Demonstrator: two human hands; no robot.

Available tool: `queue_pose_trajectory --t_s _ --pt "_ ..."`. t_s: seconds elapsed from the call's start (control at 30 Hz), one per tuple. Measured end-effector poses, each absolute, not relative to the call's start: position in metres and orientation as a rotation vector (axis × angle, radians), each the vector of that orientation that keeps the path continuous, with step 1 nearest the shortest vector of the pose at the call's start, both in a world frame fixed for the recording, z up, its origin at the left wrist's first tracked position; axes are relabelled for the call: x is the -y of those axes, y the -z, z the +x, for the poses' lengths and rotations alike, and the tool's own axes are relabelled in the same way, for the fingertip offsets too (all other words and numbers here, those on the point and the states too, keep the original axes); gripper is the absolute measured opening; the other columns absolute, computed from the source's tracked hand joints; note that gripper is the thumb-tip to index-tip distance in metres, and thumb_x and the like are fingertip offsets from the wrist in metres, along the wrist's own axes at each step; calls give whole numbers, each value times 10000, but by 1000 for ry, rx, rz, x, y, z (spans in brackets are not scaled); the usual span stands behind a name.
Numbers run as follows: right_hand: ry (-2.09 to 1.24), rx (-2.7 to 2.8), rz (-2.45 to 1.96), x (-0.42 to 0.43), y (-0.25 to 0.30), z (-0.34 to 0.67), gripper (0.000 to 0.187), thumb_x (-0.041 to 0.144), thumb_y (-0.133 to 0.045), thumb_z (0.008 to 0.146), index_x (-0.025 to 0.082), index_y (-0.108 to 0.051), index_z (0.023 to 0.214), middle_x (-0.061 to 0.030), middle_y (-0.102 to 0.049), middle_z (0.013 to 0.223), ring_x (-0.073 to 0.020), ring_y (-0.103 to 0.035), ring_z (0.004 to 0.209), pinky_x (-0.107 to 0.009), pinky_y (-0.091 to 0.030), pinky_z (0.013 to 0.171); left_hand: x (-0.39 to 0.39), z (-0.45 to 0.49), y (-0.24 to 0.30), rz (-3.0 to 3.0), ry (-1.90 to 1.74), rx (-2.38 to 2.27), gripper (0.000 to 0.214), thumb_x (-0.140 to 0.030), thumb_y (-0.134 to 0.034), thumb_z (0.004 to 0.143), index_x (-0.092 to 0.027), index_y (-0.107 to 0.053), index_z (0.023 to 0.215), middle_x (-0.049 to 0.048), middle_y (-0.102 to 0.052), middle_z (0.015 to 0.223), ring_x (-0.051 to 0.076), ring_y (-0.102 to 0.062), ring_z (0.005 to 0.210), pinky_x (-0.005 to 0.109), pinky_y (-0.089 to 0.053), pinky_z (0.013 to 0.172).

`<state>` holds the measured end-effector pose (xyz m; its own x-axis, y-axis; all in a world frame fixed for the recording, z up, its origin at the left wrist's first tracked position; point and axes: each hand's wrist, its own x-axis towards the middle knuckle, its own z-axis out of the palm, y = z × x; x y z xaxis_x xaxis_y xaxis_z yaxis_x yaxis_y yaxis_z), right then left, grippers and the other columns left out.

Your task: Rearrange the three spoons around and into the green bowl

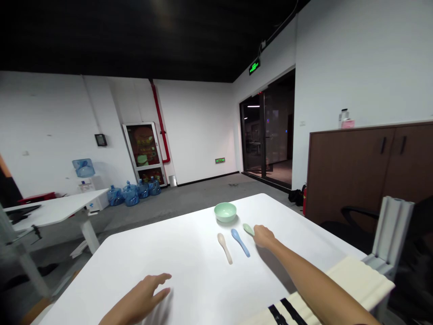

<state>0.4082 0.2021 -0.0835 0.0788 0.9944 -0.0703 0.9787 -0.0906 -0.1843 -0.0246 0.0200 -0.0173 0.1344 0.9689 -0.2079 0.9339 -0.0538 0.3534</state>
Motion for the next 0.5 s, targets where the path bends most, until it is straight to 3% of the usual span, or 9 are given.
queue_pose_trajectory --t_s 0.3,0.5 --pt "-282 2068 -2247 -202 88 408 291 213 -562 796 97 -639 1052 -190 -636 1138 -304 -634 995 -315 -415 659 -21 -25 18 2023 -124 -1824 552 -574 -423 850 -294 -532 1313 55 -609 1281 247 -555 1174 367 -399 1014" --pt "-223 2027 -2226 -197 69 403 303 342 -510 857 119 -651 1004 -174 -658 1100 -283 -638 975 -315 -429 697 -20 -25 16 2023 -99 -1837 549 -556 -425 851 -284 -530 1317 65 -598 1296 249 -554 1180 377 -401 1012"
